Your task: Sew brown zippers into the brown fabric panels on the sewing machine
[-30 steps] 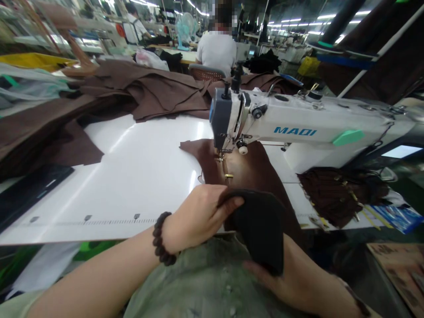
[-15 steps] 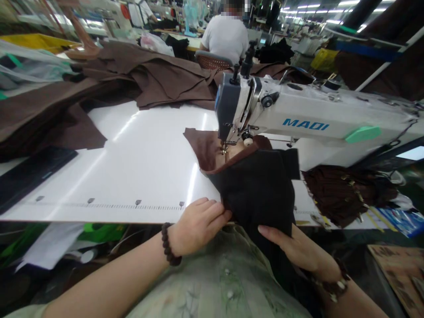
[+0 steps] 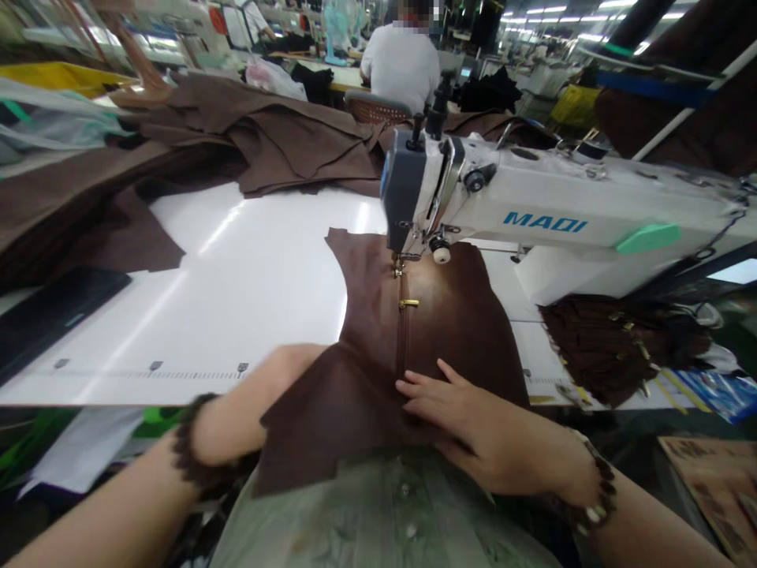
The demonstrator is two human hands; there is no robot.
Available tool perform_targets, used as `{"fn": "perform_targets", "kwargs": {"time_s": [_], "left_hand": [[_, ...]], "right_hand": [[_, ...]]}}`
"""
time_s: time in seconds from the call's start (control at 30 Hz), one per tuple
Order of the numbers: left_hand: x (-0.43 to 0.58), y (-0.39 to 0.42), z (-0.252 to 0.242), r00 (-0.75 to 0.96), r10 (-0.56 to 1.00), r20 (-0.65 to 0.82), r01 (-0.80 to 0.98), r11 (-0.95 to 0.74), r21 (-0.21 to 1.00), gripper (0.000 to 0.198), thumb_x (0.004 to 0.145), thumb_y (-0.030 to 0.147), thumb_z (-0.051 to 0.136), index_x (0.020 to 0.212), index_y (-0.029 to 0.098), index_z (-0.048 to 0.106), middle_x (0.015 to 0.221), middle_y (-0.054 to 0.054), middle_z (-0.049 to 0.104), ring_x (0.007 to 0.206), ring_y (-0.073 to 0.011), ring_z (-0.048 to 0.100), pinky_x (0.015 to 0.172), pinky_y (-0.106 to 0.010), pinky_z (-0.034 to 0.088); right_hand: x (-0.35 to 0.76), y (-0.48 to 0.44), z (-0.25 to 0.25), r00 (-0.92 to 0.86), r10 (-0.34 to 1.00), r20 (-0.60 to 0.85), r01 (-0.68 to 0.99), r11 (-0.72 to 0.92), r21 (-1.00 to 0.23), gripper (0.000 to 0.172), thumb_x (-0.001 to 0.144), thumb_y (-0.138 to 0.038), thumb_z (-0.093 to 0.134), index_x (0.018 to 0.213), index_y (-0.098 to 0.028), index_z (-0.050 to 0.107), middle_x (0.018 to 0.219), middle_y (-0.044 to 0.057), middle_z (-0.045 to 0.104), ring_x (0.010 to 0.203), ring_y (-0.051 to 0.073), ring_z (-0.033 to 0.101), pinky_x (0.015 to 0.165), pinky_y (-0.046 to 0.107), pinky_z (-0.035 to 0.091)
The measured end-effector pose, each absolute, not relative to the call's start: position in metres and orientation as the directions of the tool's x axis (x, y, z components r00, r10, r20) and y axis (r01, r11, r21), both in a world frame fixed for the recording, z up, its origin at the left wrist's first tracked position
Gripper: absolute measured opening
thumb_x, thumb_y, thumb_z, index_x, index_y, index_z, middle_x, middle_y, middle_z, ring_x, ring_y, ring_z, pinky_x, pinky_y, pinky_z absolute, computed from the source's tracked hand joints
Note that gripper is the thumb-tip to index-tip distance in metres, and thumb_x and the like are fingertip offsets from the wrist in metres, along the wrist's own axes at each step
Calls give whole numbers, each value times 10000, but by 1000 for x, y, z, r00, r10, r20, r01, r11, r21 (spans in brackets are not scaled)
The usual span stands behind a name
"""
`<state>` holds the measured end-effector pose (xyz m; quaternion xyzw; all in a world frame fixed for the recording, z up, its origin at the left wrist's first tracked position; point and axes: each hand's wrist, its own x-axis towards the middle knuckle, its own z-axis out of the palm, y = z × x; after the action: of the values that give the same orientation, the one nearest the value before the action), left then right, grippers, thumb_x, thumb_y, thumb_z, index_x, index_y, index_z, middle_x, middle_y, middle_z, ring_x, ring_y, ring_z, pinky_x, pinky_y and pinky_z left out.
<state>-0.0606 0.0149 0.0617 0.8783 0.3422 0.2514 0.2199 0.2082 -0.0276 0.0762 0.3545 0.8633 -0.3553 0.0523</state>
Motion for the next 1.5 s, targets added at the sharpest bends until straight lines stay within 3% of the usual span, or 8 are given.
{"fn": "perform_targets", "kwargs": {"time_s": [0.13, 0.3, 0.43, 0.53, 0.7, 0.93, 1.17, 1.5], "left_hand": [[-91, 61, 106, 448, 796, 406, 580, -605, 546, 294, 919, 320, 428, 764, 159, 619, 737, 43, 637, 698, -97, 572, 662, -195, 441], [-24, 78, 69, 853, 515, 90, 464, -825, 323, 549, 772, 470, 626, 1169, 101, 541, 1234, -128, 543, 1055, -228, 575, 887, -346, 465], [8, 54, 17, 849, 511, 132, 474, -848, 239, 738, 689, 469, 703, 1227, 19, 475, 1299, -251, 446, 1231, -329, 412, 1004, -450, 377], [7, 42, 4, 785, 594, 177, 538, -795, 279, 777, 709, 490, 670, 1275, 24, 413, 1332, -257, 400, 1243, -318, 399, 986, -440, 411], [11, 37, 6, 753, 625, 204, 579, -777, 244, 746, 659, 511, 694, 1184, 16, 503, 1263, -262, 471, 1215, -362, 420, 973, -494, 412], [18, 35, 5, 740, 646, 187, 603, -761, 239, 713, 709, 455, 681, 1209, -9, 474, 1263, -236, 491, 1173, -313, 483, 942, -395, 466], [16, 38, 0, 802, 552, 227, 536, -833, 133, 622, 742, 437, 656, 1174, 10, 527, 1257, -227, 501, 1189, -331, 460, 975, -447, 430], [16, 54, -1, 812, 540, 223, 522, -842, 138, 637, 737, 452, 655, 1179, 15, 519, 1259, -229, 499, 1198, -322, 454, 985, -440, 424]], "right_hand": [[193, -40, 73, -739, 573, -355, 673, 594, -441, 534, 778, -259, 498, 1272, -64, 448, 1420, 189, 274, 1347, 275, 194, 1090, 560, 80], [203, -35, 79, -742, 577, -343, 656, 514, -553, 693, 723, -596, 563, 1237, -134, 516, 1399, 176, 321, 1318, 302, 266, 1090, 538, 131], [214, -7, 70, -667, 737, -111, 600, 443, -666, 504, 884, -472, 394, 1292, -181, 455, 1353, 95, 427, 1264, 192, 384, 1087, 402, 279], [210, 18, 42, -441, 884, 152, 747, 456, -484, 475, 898, -298, 386, 1330, -100, 384, 1412, 126, 325, 1310, 197, 300, 1088, 396, 291], [207, 46, 4, -494, 861, 121, 821, 508, -260, 450, 884, -229, 406, 1308, -77, 410, 1359, 127, 406, 1275, 227, 351, 1071, 457, 306], [216, 48, 4, -537, 833, 136, 796, 553, -246, 445, 887, -222, 392, 1313, -92, 399, 1349, 135, 416, 1269, 213, 362, 1056, 458, 328], [211, 48, 5, -521, 846, 115, 812, 533, -239, 443, 877, -212, 401, 1301, -84, 415, 1338, 136, 427, 1266, 228, 368, 1054, 460, 337], [204, 60, 6, -467, 876, 122, 844, 482, -235, 430, 886, -215, 374, 1292, -84, 425, 1330, 134, 427, 1273, 225, 352, 1062, 447, 331]]}}
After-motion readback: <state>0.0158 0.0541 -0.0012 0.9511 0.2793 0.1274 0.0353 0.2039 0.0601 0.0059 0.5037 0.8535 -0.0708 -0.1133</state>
